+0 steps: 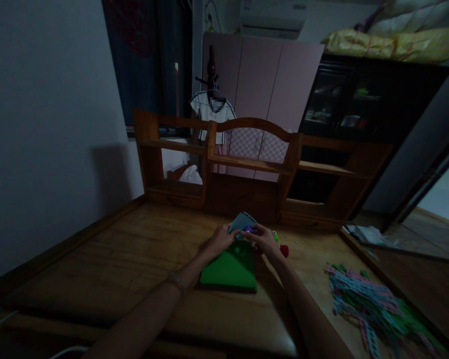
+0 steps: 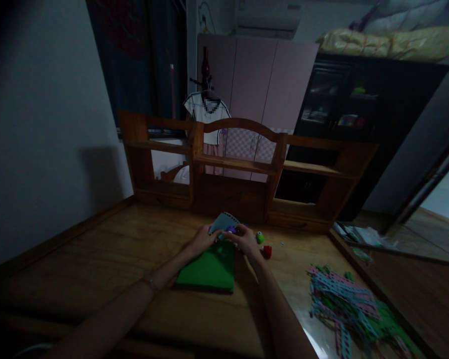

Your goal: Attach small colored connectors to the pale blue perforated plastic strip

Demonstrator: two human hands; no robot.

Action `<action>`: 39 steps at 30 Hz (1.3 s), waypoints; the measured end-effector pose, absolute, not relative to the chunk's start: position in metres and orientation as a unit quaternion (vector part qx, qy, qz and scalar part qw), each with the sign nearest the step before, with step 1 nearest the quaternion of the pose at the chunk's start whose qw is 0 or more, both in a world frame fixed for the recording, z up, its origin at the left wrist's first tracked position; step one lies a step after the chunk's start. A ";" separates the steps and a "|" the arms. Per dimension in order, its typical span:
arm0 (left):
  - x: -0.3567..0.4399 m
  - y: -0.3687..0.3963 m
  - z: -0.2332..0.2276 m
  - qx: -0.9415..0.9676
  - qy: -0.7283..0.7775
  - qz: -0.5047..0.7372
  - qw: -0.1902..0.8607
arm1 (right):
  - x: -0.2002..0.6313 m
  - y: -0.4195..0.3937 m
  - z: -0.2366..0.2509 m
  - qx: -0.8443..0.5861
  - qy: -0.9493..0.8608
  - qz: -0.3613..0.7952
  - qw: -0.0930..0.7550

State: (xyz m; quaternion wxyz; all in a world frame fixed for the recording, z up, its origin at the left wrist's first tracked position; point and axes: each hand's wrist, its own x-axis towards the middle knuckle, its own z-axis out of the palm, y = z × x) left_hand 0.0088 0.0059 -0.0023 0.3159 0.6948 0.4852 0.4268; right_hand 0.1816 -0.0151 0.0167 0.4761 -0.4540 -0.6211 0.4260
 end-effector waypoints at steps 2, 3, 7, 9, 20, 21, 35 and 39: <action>0.009 0.006 -0.002 0.691 0.487 0.425 0.322 | 0.181 -0.016 0.018 -0.451 -0.625 0.428 0.472; 0.009 0.006 -0.002 0.690 0.488 0.425 0.323 | 0.181 -0.016 0.018 -0.452 -0.625 0.427 0.471; 0.008 0.007 -0.003 0.700 0.476 0.427 0.316 | 0.181 -0.013 0.014 -0.454 -0.623 0.423 0.477; 0.007 0.007 -0.002 0.705 0.468 0.427 0.319 | 0.181 -0.011 0.012 -0.458 -0.624 0.416 0.476; 0.008 0.006 -0.002 0.695 0.476 0.435 0.319 | 0.180 -0.018 0.020 -0.456 -0.625 0.432 0.462; 0.008 0.006 -0.002 0.694 0.476 0.436 0.320 | 0.180 -0.017 0.019 -0.455 -0.626 0.431 0.465; 0.006 0.008 -0.004 0.707 0.481 0.418 0.307 | 0.183 -0.011 0.011 -0.444 -0.632 0.421 0.475; 0.006 0.008 -0.004 0.704 0.481 0.418 0.314 | 0.183 -0.010 0.009 -0.451 -0.629 0.420 0.474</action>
